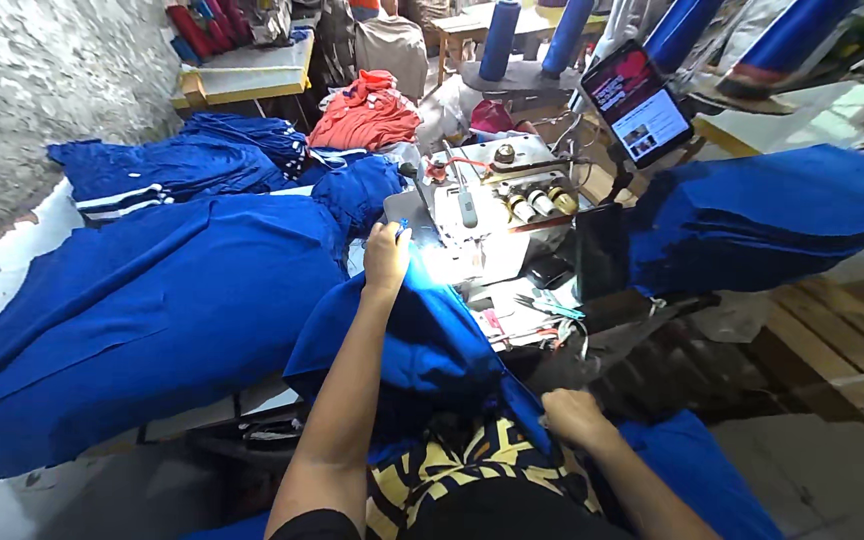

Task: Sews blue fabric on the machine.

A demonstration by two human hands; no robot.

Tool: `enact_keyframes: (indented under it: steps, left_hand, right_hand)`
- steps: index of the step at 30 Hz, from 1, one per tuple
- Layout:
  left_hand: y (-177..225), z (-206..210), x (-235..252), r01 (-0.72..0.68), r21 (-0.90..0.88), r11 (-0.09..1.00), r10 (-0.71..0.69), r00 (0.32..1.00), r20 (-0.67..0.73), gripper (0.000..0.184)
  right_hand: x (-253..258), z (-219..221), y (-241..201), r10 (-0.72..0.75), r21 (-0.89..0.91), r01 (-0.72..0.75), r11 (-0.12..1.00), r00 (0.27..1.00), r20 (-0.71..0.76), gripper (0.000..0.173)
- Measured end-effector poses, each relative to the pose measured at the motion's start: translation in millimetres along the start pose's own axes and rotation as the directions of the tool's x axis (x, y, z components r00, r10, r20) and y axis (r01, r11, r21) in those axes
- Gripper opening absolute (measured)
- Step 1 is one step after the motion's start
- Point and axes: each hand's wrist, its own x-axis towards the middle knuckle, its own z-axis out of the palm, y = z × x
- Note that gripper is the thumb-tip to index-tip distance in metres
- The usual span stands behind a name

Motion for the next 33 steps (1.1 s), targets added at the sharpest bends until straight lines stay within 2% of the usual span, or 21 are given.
enact_keyframes:
  steps: [1, 2, 3, 4, 5, 6, 7, 8, 9, 11, 14, 16, 18, 20, 21, 24, 27, 29, 31, 32, 33]
  left_hand:
    - [-2, 0, -1, -0.011, -0.012, 1.0, 0.011, 1.0, -0.023, 0.029]
    - [-4, 2, -4, -0.039, -0.032, 0.999, 0.037, 0.997, -0.069, 0.028]
    - [-4, 3, -7, -0.094, -0.065, 0.993, 0.085, 0.987, -0.134, 0.025]
    - [0, 1, -13, -0.154, -0.115, 0.981, 0.133, 0.976, -0.174, 0.022]
    - [7, -6, -21, -0.204, -0.191, 0.96, 0.174, 0.971, -0.161, 0.02]
    - [14, -13, -27, -0.234, -0.283, 0.93, 0.209, 0.971, -0.114, 0.018]
    - [18, -19, -32, -0.245, -0.359, 0.901, 0.249, 0.968, -0.037, 0.018]
    - [19, -22, -33, -0.246, -0.392, 0.886, 0.279, 0.96, 0.029, 0.019]
    - [17, -20, -32, -0.247, -0.363, 0.899, 0.289, 0.955, 0.066, 0.019]
    - [11, -11, -31, -0.224, -0.176, 0.958, 0.238, 0.969, 0.062, 0.018]
    - [4, 9, -37, -0.175, -0.023, 0.984, 0.173, 0.983, -0.062, 0.018]
    - [7, 20, -45, -0.227, 0.034, 0.973, 0.229, 0.948, -0.22, 0.027]
    - [13, 27, -54, -0.287, 0.171, 0.942, 0.328, 0.893, -0.309, 0.035]
    - [19, 31, -62, -0.345, 0.286, 0.894, 0.43, 0.838, -0.336, 0.015]
    - [22, 32, -67, -0.351, 0.317, 0.881, 0.447, 0.837, -0.315, 0.01]
    - [33, 40, -88, -0.415, 0.339, 0.844, 0.503, 0.832, -0.234, 0.012]
    - [32, 55, -92, -0.595, 0.116, 0.796, 0.606, 0.783, -0.142, 0.018]
    - [28, 58, -88, -0.658, 0.018, 0.753, 0.657, 0.75, -0.078, 0.023]
    - [26, 54, -85, -0.655, -0.021, 0.755, 0.651, 0.754, -0.089, 0.024]
    - [27, 50, -86, -0.639, -0.034, 0.769, 0.634, 0.768, -0.096, 0.024]
    - [27, 47, -86, -0.623, -0.037, 0.781, 0.617, 0.78, -0.11, 0.022]
  right_hand:
    - [-10, -14, -9, -0.051, -0.034, 0.051, 0.998, 0.999, -0.002, 0.039]
    - [-18, -26, -14, -0.178, -0.013, 0.178, 0.984, 0.98, -0.085, 0.042]
    - [-21, -33, -18, -0.33, 0.042, 0.354, 0.934, 0.904, -0.273, 0.041]
    - [-18, -36, -25, -0.415, 0.08, 0.528, 0.845, 0.743, -0.526, 0.037]
    - [-10, -39, -38, -0.39, 0.082, 0.661, 0.746, 0.533, -0.751, 0.033]
    - [0, -46, -54, -0.301, 0.064, 0.74, 0.67, 0.349, -0.887, 0.031]
    - [11, -54, -67, -0.211, 0.085, 0.78, 0.62, 0.27, -0.939, 0.035]
    - [21, -60, -77, -0.154, 0.153, 0.804, 0.575, 0.291, -0.944, 0.041]
    - [28, -63, -82, -0.142, 0.251, 0.814, 0.523, 0.374, -0.917, 0.045]
    - [32, -61, -87, -0.223, 0.383, 0.814, 0.437, 0.511, -0.83, 0.037]
    - [12, -52, -90, -0.392, 0.589, 0.739, 0.326, 0.673, -0.627, 0.026]
    - [12, -41, -93, -0.362, 0.663, 0.696, 0.276, 0.714, -0.599, 0.018]
    - [19, -33, -94, -0.275, 0.645, 0.721, 0.255, 0.693, -0.667, 0.017]
    - [26, -28, -94, -0.231, 0.577, 0.783, 0.235, 0.621, -0.749, 0.02]
    - [27, -27, -94, -0.226, 0.552, 0.799, 0.239, 0.599, -0.768, 0.02]
    - [29, -16, -90, -0.241, 0.585, 0.771, 0.251, 0.635, -0.734, 0.019]
    - [28, -11, -85, -0.244, 0.706, 0.664, 0.249, 0.748, -0.617, 0.022]
    - [24, -14, -83, -0.224, 0.719, 0.64, 0.272, 0.769, -0.599, 0.024]
    - [21, -20, -78, -0.136, 0.673, 0.677, 0.299, 0.728, -0.672, 0.035]
    - [21, -24, -76, -0.063, 0.619, 0.718, 0.319, 0.667, -0.742, 0.042]
    - [25, -31, -75, 0.024, 0.539, 0.766, 0.35, 0.568, -0.823, 0.043]
